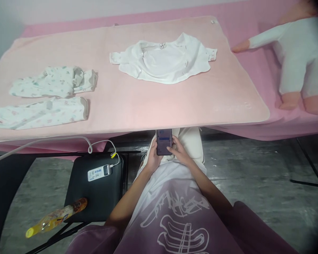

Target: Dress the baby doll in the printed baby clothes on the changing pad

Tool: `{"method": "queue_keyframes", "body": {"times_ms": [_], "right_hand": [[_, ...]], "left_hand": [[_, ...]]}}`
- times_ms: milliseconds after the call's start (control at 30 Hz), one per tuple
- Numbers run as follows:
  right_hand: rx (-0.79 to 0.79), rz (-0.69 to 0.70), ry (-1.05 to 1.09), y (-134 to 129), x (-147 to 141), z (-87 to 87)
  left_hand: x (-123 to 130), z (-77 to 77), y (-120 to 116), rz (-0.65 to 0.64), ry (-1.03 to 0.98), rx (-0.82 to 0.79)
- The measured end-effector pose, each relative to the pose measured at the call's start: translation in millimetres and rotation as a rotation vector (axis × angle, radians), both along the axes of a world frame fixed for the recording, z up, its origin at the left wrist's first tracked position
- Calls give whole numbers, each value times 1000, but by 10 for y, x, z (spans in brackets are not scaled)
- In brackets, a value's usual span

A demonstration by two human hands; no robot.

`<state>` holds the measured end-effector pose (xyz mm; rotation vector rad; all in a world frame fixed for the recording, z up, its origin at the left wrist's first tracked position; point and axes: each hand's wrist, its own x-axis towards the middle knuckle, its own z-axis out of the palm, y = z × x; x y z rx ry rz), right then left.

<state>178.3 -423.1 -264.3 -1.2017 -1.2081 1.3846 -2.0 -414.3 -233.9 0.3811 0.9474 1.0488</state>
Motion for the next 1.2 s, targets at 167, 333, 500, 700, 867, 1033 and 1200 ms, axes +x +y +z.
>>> {"method": "queue_keyframes", "body": {"times_ms": [167,333,500,700,867,1033,1200], "right_hand": [[17,-27,-39,-39,-91,7],[26,-74,-65,-35,-186,17],[23,-105,-87,-13,-220,3],[2,-67,-9,-38,-131,-40],[10,-65,-37,-27,-103,-106],[-8,-70,10,-31,-96,-126],[-7,-52,35,-37,-69,-87]], "left_hand": [[27,5,-1,-2,25,16],[31,13,2,17,53,4],[-2,0,-9,3,17,-6],[-8,20,-11,-27,-31,4],[-18,45,-9,-42,-30,12],[-30,-16,0,-28,-34,1],[-24,-80,7,-14,-15,-6]]}}
